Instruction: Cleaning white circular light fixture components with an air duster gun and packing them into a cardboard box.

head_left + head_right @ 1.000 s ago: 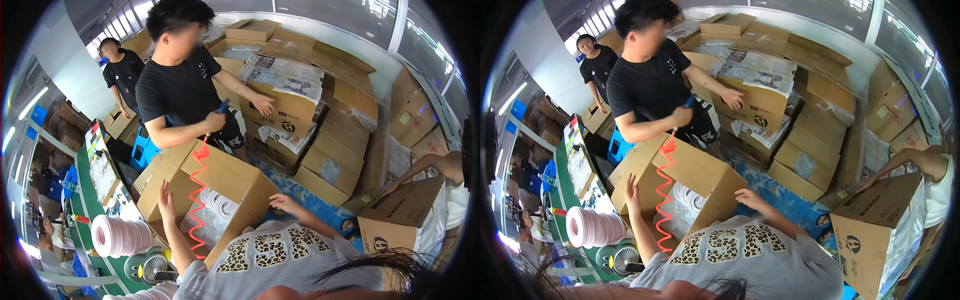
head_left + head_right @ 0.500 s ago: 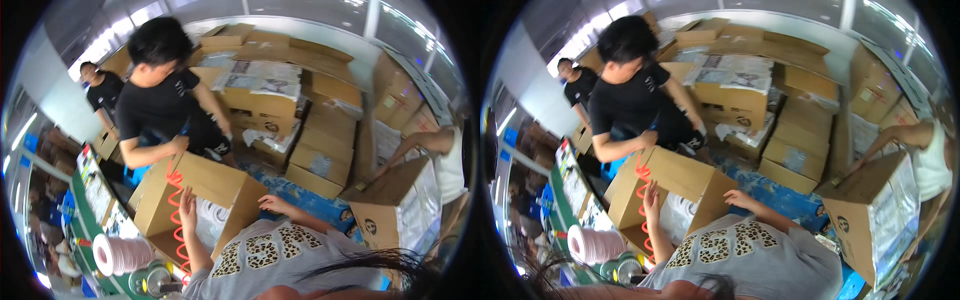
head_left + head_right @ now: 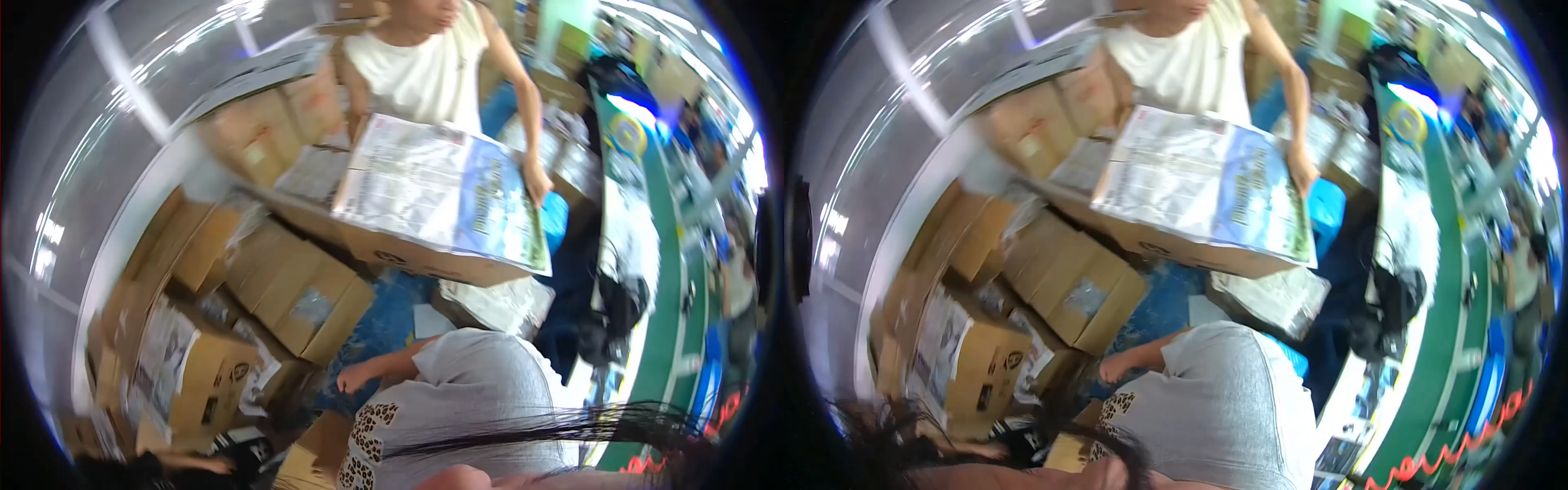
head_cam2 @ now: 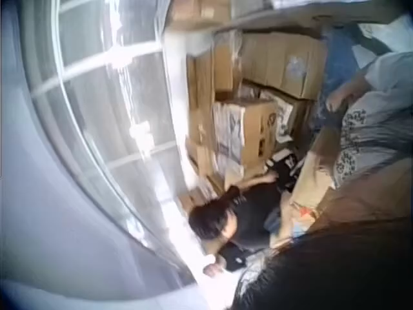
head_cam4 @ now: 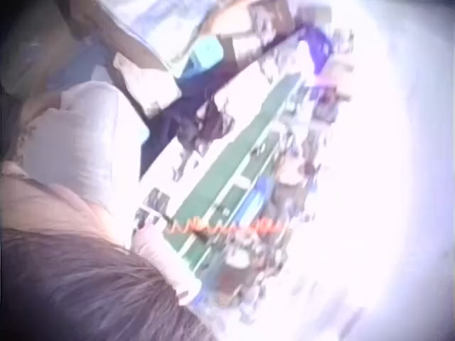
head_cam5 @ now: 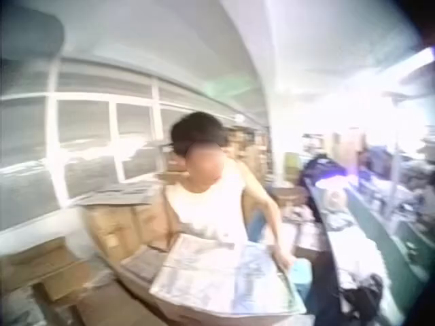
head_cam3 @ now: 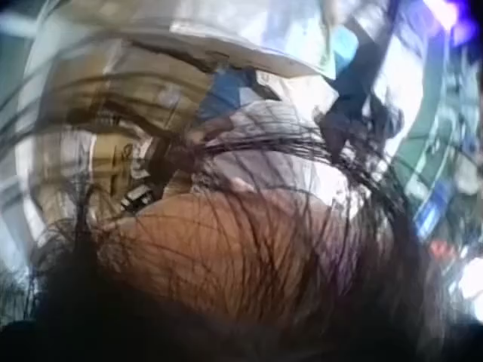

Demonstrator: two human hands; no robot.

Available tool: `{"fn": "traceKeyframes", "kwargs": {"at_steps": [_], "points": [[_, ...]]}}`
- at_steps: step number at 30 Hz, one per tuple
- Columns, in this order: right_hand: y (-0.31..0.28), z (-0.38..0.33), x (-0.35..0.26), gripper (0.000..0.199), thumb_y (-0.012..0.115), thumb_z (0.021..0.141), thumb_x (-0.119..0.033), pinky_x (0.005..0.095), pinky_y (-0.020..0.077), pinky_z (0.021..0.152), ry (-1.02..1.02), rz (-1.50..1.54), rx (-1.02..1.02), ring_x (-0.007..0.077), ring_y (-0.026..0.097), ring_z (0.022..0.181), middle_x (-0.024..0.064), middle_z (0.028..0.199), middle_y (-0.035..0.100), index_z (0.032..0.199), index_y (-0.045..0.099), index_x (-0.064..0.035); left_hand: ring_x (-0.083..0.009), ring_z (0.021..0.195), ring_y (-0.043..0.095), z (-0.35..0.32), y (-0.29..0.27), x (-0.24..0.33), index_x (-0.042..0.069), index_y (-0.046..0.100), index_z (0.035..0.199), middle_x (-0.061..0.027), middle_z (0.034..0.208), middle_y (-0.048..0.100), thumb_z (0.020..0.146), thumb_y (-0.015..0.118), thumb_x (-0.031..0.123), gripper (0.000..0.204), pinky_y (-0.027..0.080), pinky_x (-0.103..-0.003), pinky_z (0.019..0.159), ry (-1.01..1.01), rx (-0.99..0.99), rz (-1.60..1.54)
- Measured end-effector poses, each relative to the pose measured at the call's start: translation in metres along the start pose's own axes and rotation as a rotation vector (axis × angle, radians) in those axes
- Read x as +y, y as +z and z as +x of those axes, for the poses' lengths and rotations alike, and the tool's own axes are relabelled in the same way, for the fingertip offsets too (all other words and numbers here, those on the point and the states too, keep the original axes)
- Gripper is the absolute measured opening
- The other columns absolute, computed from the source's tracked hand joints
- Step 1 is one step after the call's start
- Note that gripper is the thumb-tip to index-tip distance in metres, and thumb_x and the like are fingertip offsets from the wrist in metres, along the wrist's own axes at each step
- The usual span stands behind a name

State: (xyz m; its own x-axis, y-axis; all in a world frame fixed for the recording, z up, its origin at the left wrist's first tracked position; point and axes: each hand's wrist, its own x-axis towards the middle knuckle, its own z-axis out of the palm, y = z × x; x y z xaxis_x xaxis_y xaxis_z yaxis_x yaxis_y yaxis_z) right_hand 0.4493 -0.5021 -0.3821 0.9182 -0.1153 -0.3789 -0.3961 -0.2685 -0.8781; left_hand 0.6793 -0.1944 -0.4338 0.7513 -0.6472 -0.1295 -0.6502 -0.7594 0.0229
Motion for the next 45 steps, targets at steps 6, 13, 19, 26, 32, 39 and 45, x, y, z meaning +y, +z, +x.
{"fn": "traceKeyframes", "kwargs": {"at_steps": [6,13,19,26,32,39,45], "points": [[-0.061,-0.138,0.160,0.024,0.060,0.066,-0.026,0.0371,0.0469,0.066,0.318,-0.156,0.717,0.0258,0.060,0.074,0.0091,0.077,0.064,0.085,0.065,-0.0126,-0.0352,0.121,0.035,0.122,0.015,0.113,0.002,0.034,0.130,-0.0202,0.130,0.037,0.085,0.052,0.027,0.055,0.037,-0.045,0.093,0.357,-0.050,0.108],[0.022,-0.294,0.288,0.035,0.052,0.073,-0.018,0.0389,0.0491,0.070,1.178,0.229,1.208,0.0272,0.063,0.077,0.0125,0.084,0.065,0.107,0.057,-0.0162,-0.0351,0.121,0.035,0.188,0.049,0.165,0.002,0.034,0.129,-0.0200,0.130,0.037,0.085,0.051,0.028,0.054,0.037,-0.045,0.093,0.537,-0.121,0.167],[0.003,-0.303,0.321,0.046,0.054,0.076,-0.010,0.0421,0.0487,0.071,1.548,0.494,1.265,0.0233,0.063,0.081,0.0147,0.090,0.064,0.121,0.046,-0.0128,-0.0350,0.121,0.035,0.201,0.073,0.175,0.002,0.034,0.129,-0.0198,0.130,0.037,0.085,0.051,0.028,0.054,0.037,-0.045,0.093,0.531,-0.143,0.166],[-0.040,-0.292,0.333,0.039,0.054,0.077,-0.011,0.0417,0.0492,0.069,1.439,0.628,1.104,0.0224,0.063,0.078,0.0141,0.089,0.064,0.116,0.049,-0.0108,-0.0349,0.121,0.036,0.220,0.064,0.183,0.002,0.034,0.129,-0.0196,0.130,0.037,0.085,0.050,0.028,0.053,0.037,-0.045,0.093,0.444,-0.118,0.127],[-0.033,-0.254,0.315,0.032,0.054,0.078,-0.012,0.0414,0.0497,0.067,1.349,0.726,0.919,0.0215,0.063,0.076,0.0135,0.088,0.065,0.110,0.052,-0.0088,-0.0348,0.120,0.036,0.224,0.006,0.200,0.003,0.034,0.129,-0.0194,0.129,0.037,0.086,0.050,0.028,0.053,0.037,-0.045,0.093,0.344,-0.109,0.083],[-0.051,-0.217,0.295,0.025,0.053,0.079,-0.013,0.0410,0.0502,0.065,1.280,0.878,0.712,0.0205,0.064,0.073,0.0128,0.087,0.065,0.104,0.056,-0.0064,-0.0347,0.120,0.036,0.242,-0.045,0.196,0.003,0.035,0.128,-0.0192,0.129,0.037,0.086,0.049,0.028,0.052,0.037,-0.045,0.093,0.279,-0.115,0.051],[-0.086,-0.238,0.275,0.023,0.048,0.083,-0.022,0.0333,0.0498,0.051,1.270,0.880,0.777,0.0171,0.059,0.053,0.0083,0.073,0.065,0.079,0.061,-0.0029,-0.0346,0.120,0.036,0.243,-0.059,0.191,0.003,0.035,0.128,-0.0190,0.129,0.037,0.086,0.049,0.029,0.052,0.037,-0.045,0.092,0.235,-0.122,0.023]]}}
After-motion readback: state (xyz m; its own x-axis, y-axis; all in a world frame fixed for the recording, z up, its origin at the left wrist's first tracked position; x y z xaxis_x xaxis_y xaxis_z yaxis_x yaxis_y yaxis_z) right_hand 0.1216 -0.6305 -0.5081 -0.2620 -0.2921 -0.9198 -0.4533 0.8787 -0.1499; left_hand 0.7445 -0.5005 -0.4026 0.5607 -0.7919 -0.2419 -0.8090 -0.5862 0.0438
